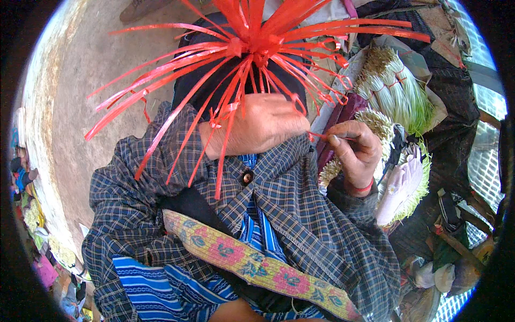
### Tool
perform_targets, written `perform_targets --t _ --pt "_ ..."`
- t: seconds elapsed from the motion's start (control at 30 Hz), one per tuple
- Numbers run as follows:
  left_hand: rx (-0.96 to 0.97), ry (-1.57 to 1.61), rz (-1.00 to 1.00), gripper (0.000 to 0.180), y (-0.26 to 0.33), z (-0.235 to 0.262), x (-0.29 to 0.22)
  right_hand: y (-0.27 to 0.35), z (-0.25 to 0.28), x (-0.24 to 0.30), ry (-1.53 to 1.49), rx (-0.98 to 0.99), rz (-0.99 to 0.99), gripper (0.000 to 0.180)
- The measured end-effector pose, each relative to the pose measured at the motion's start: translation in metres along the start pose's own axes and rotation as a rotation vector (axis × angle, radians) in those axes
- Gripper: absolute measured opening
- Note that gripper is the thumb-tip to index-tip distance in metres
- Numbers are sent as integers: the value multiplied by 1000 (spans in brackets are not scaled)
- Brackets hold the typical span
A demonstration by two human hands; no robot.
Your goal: The person sits on the ground and weaves red plastic strips into a decorative starburst shape. They repeatedly fold and tuck the strips to form loops and secure the center.
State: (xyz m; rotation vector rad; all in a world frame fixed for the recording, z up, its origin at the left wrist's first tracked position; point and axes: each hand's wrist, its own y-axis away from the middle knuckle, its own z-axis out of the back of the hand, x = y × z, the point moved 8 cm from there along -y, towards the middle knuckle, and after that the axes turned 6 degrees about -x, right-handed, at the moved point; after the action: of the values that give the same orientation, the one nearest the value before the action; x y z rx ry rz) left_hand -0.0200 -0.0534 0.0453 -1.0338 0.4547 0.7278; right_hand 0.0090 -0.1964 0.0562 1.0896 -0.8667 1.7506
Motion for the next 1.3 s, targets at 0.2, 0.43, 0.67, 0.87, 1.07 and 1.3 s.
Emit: perform_targets --t 0.2,0.43,0.67,0.87,1.07,1.3 --pt "-102 50 107 13 0 6 13 10 -19 -33 -62 247 -272 8" --pt "-105 243 357 8 5 -8 39 5 -45 -42 -937 30 -285 7" --pt "-97 165 448 12 6 -4 49 -11 -45 -15 293 -153 312 22" --pt "-99 594 827 18 21 -13 74 -21 -64 1 543 -136 550 21" --pt "-102 793 931 13 29 -15 87 -24 -71 2 585 -122 539 18" --pt "-123 816 860 10 26 -10 84 -26 -61 -39 105 -69 88 12"
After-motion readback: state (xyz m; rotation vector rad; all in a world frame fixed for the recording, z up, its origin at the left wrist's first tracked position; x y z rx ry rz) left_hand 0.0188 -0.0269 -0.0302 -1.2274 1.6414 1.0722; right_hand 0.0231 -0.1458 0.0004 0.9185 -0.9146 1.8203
